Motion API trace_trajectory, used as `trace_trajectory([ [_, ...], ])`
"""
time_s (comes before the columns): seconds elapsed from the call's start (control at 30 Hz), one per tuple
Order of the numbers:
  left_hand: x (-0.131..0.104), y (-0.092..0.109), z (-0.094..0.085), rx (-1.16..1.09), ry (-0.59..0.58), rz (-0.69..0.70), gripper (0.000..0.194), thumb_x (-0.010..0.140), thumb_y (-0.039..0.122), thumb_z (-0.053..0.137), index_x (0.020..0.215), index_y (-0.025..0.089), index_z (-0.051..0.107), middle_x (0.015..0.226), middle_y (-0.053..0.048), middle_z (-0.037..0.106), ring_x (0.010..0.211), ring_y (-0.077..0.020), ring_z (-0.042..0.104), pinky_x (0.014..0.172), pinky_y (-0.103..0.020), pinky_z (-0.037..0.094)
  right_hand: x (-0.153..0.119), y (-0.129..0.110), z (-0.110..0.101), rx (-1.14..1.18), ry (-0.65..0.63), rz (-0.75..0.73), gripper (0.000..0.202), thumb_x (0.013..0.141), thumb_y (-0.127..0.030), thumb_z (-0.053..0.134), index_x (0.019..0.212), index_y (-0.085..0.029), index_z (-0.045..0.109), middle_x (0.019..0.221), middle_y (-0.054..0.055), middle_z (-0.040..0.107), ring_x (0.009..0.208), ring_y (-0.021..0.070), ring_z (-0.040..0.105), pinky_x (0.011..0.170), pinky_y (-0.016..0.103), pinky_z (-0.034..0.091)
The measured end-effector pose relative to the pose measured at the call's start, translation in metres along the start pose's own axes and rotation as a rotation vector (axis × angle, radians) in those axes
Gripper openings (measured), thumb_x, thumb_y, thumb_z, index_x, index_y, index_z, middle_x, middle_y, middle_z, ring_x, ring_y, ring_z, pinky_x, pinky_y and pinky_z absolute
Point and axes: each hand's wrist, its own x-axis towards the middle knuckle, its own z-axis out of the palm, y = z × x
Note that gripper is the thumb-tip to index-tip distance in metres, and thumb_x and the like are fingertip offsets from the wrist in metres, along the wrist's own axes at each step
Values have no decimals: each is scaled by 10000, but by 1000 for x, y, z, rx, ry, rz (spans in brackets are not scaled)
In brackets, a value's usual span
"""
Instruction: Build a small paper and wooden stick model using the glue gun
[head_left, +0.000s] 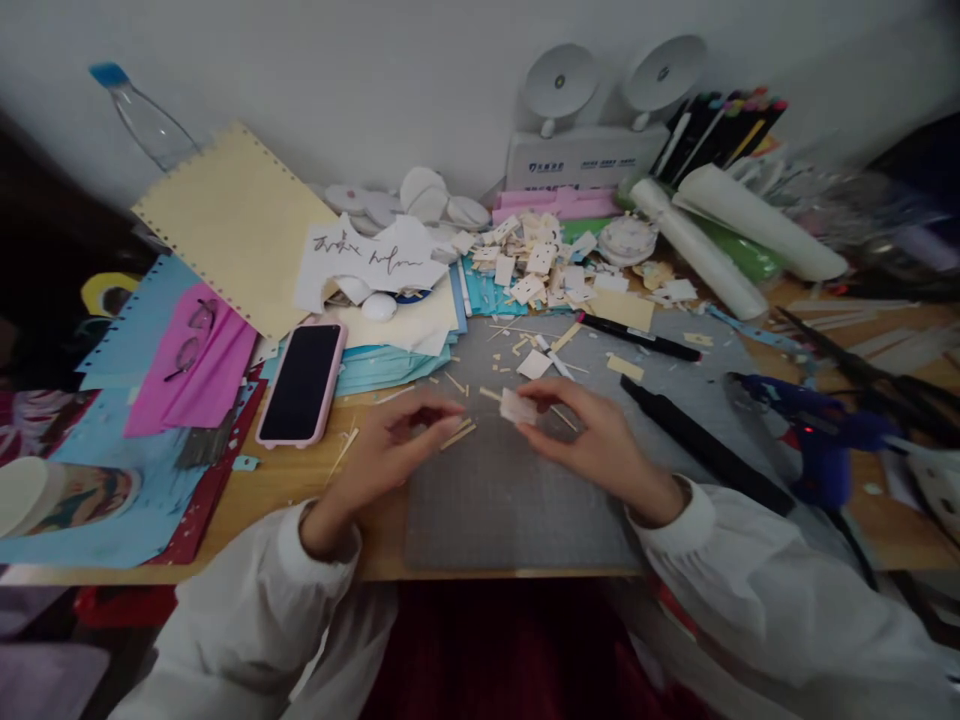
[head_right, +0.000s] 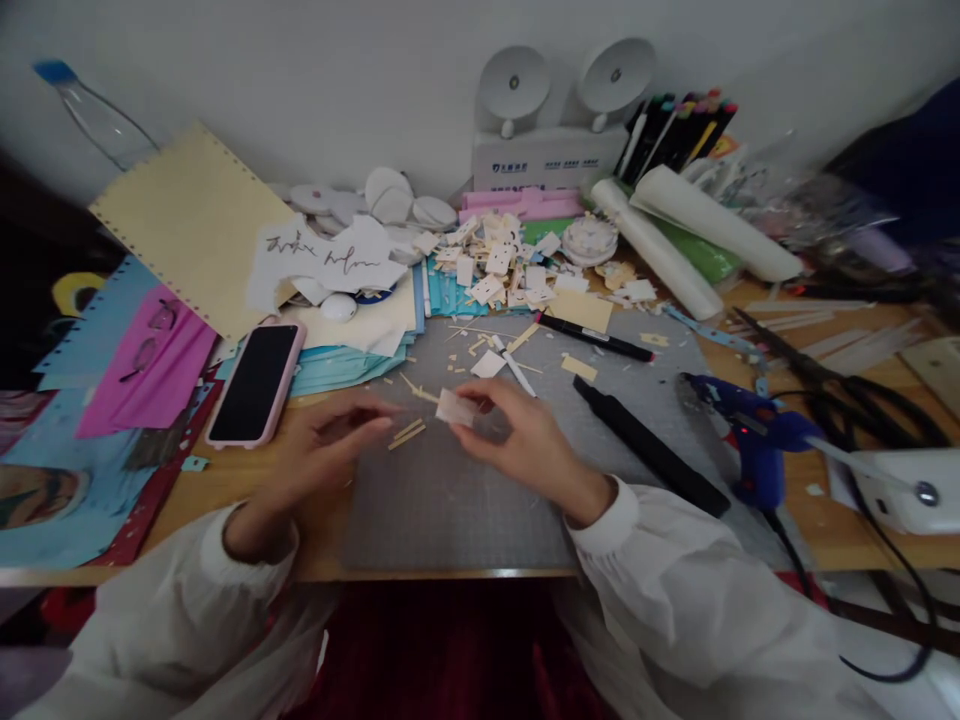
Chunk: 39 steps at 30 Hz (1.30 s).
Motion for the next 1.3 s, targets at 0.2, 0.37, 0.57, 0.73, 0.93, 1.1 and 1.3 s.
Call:
trace_trajectory([
  [0.2,-21,-8,-2,540,170,134,155,879,272,591,988,174,642,926,-52,660,840,-171,607,777,-313,505,3,4,-7,-114,137,-29,227,837,-278,620,1050,-217,575,998,65,670,871,188,645,793,352,528],
  [0.37,-23,-12,18,926,-20,178,174,928,226,514,1028,149,634,1006,-105,638,972,-242,587,874,-401,496,-2,5,-1,-205,-32,-101,267,850,-274,596,1106,-229,534,1015,67,666,941,224,637,842,406,509],
  [0.57,-22,-13,21,1082,-124,178,213,925,92,425,969,132,630,979,-123,616,882,-255,570,794,-410,498,-4,8,4,-255,-193,-162,293,849,-232,588,1131,-217,510,1048,78,663,974,246,620,864,435,474],
  [0.73,-18,-14,19,1054,-125,181,187,931,105,431,926,149,613,937,-99,621,877,-242,574,798,-390,495,-5,7,3,-306,-234,-126,309,848,-230,590,1143,-202,504,1058,91,661,980,268,604,858,450,458],
  [0.93,-15,-9,14,903,-36,99,160,943,145,424,921,144,582,925,-93,615,888,-227,573,812,-380,492,-6,2,0,-366,-320,-149,296,862,-280,604,1134,-187,529,1058,101,659,1012,280,583,876,457,440],
  [1.1,-25,-7,0,542,211,-36,92,921,206,494,951,169,572,881,-40,632,796,-165,603,732,-294,497,-5,2,-1,-276,-320,-94,266,890,-286,575,1138,-198,534,1042,83,670,1001,255,594,877,440,447],
  [1.3,-49,10,7,-31,426,-238,102,855,245,613,930,176,613,730,13,669,660,-100,648,631,-182,536,1,-3,-16,-57,-175,-55,189,911,-224,540,1094,-244,583,1046,35,683,993,185,627,879,357,488],
])
